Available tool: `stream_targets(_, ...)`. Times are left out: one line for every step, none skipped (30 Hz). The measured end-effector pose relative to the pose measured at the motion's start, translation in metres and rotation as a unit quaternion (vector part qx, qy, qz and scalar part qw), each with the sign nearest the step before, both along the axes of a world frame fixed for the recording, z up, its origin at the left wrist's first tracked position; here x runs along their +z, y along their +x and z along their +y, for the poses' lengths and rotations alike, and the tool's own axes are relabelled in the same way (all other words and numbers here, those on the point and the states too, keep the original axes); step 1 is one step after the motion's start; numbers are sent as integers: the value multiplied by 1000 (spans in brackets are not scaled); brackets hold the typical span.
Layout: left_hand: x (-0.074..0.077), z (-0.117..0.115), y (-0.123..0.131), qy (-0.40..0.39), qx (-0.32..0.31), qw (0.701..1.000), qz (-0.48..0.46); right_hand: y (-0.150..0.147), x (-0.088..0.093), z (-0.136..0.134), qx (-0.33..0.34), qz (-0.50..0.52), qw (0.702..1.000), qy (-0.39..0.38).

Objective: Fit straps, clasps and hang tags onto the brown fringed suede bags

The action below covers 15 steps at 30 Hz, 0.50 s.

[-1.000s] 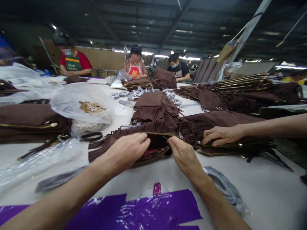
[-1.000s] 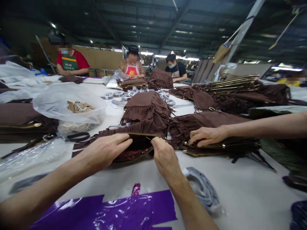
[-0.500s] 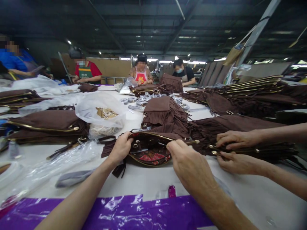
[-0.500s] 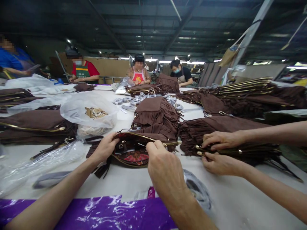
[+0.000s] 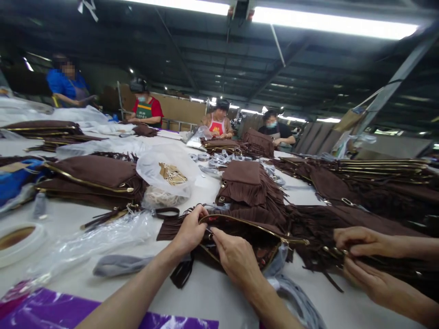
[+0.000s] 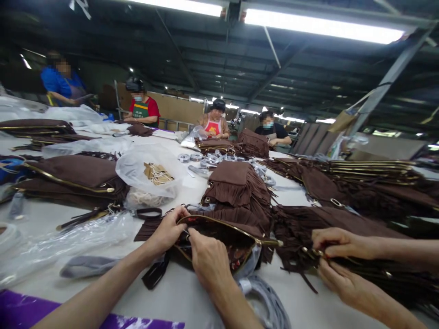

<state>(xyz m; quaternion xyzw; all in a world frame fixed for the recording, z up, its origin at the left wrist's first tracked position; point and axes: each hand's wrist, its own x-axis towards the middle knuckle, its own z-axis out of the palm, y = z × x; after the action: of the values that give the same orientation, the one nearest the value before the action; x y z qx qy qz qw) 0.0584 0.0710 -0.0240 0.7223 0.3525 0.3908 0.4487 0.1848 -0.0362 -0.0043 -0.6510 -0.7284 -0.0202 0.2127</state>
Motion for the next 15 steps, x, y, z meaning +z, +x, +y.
stream_targets(0, 0, -1, -3, -13, 1000, -10, 1, -2, 0, 6, 18, 1000, -1)
stream_targets(0, 1, -2, -8, -27, 999, -19, 2, -4, 0, 9, 46, 999, -1)
stream_targets(0, 1, -3, -14, -40, 999, -28, 4, -5, 0, 9, 80, 997, 2)
stream_targets(-1, 2, -4, -21, -50, 998, -35, 6, -5, -1, 8, 118, 993, 6)
stream_targets(-2, 3, -4, -28, -57, 997, -42, 7, -5, -2, 7, 151, 988, 8)
stream_targets(-3, 3, -4, -33, -62, 996, -48, 9, -5, -2, 6, 174, 985, 8)
stream_targets(-4, 3, -4, -35, -64, 996, -52, 10, -5, -3, 8, 183, 983, 6)
stream_targets(-5, 3, -3, -33, -65, 996, -56, 10, -5, -2, 10, 180, 984, 2)
stream_targets(-5, 2, -3, -29, -65, 996, -59, 10, -5, -2, 14, 167, 986, -7)
stream_targets(-6, 1, -2, -25, -64, 996, -61, 10, -5, 0, 17, 152, 988, -19)
stream_targets(-6, 1, -2, -21, -63, 996, -62, 9, -4, 1, 20, 142, 989, -33)
stream_targets(-6, 0, -1, -19, -62, 996, -63, 8, -3, 2, 24, 140, 989, -47)
stream_targets(-7, -1, -1, -19, -60, 996, -63, 8, -2, 3, 28, 150, 987, -59)
stream_targets(-7, -1, -1, -21, -58, 996, -64, 8, -1, 3, 29, 169, 983, -63)
stream_targets(-8, -1, -1, -25, -56, 996, -64, 9, 0, 2, 28, 192, 979, -58)
